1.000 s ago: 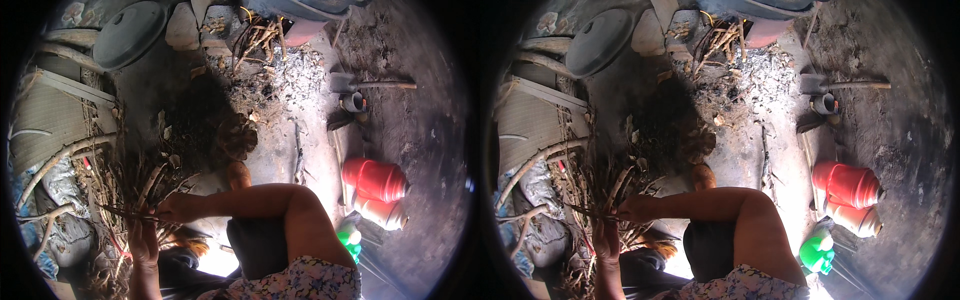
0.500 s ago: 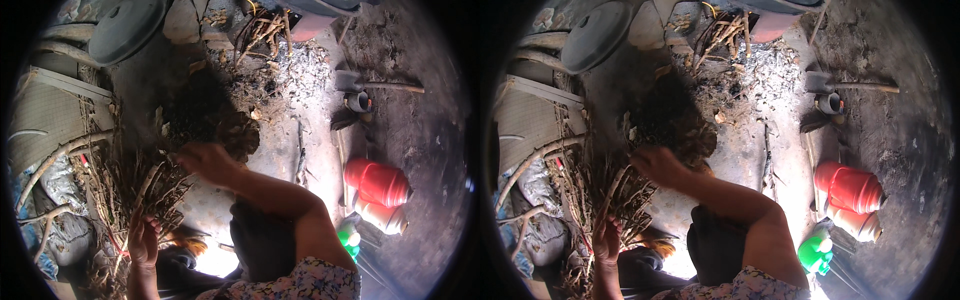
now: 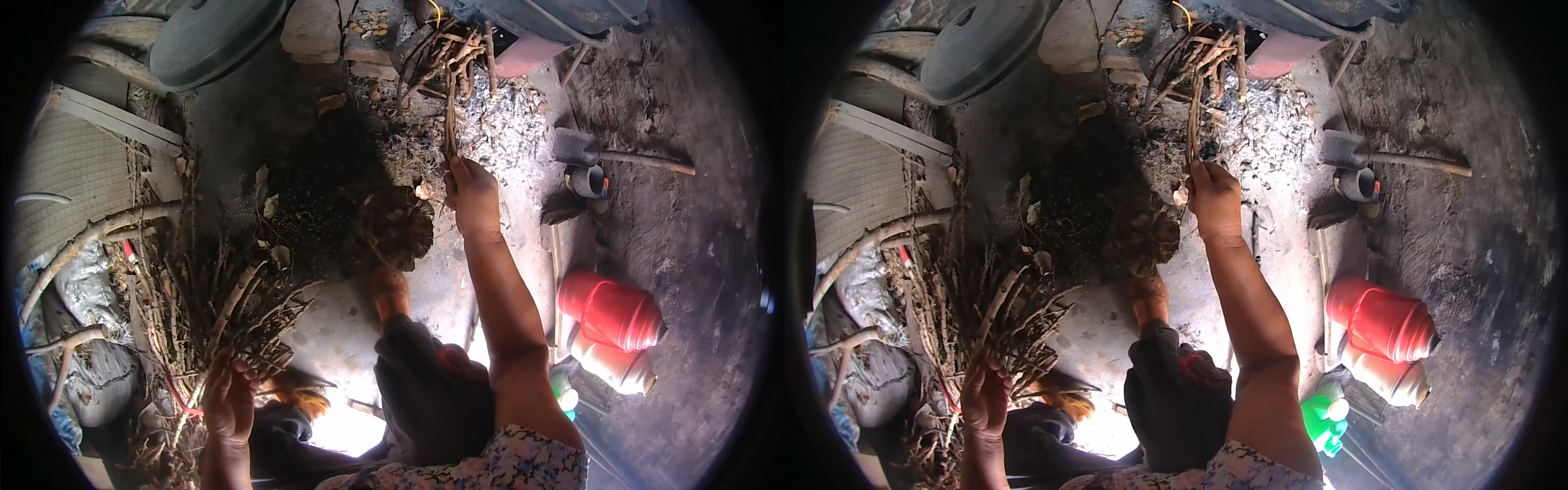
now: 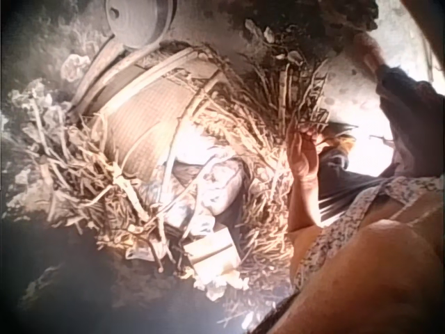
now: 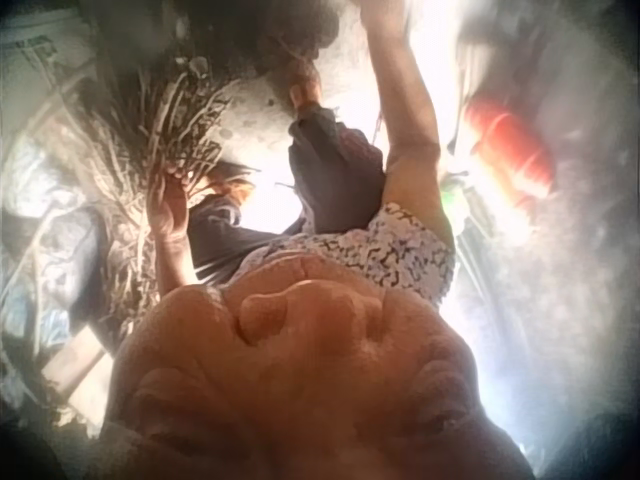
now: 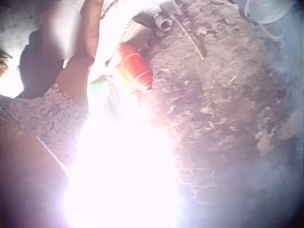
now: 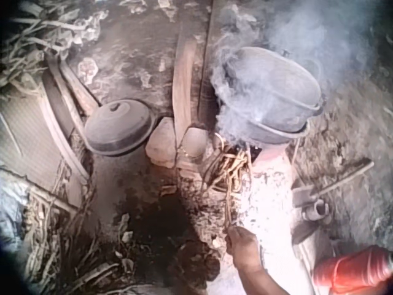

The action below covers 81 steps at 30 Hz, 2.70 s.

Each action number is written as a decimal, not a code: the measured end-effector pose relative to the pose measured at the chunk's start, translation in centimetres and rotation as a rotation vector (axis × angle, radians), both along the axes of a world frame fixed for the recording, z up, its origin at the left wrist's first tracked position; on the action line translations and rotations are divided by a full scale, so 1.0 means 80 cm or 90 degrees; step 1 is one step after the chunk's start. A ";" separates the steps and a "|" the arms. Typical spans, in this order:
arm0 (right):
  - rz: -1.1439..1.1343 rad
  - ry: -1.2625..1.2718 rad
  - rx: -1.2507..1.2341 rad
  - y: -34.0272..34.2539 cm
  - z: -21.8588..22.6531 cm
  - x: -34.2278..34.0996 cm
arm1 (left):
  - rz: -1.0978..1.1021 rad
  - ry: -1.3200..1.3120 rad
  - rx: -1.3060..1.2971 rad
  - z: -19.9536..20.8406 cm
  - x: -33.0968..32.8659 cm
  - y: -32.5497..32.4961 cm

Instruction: The person organizes sticks and branches on the floor and feeds them into a small indoor wood-burning stove to maintain a fire.

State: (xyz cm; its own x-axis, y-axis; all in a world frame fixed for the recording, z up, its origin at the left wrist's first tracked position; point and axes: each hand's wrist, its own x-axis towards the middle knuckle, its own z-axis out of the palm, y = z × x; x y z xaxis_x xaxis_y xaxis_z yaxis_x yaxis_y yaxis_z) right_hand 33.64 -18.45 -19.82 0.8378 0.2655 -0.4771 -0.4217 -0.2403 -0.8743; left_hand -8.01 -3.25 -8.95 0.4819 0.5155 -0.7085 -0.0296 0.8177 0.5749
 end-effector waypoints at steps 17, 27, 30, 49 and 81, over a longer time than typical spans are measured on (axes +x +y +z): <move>0.003 -0.051 0.071 0.020 -0.030 0.023 | -0.014 -0.001 0.006 -0.004 0.000 -0.002; 0.021 -0.093 0.059 0.025 -0.028 0.041 | -0.005 0.011 0.001 -0.004 0.002 -0.002; 0.004 -0.102 0.044 0.022 -0.016 0.024 | -0.009 0.010 0.001 -0.004 0.003 -0.002; 0.140 -0.272 -0.127 -0.035 -0.016 -0.076 | -0.018 0.033 0.026 0.007 0.007 -0.001; 0.044 -0.308 -0.181 -0.178 -0.085 -0.118 | -0.081 -0.066 -0.026 -0.025 0.013 -0.023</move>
State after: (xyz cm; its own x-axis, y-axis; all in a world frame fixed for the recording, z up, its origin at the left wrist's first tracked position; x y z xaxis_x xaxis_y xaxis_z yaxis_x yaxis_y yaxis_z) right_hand 24.24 -32.68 -26.66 0.9640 0.2448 -0.1042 0.0360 -0.5080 -0.8606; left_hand -6.97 -5.09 -10.95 0.6127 0.4178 -0.6708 0.0186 0.8410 0.5408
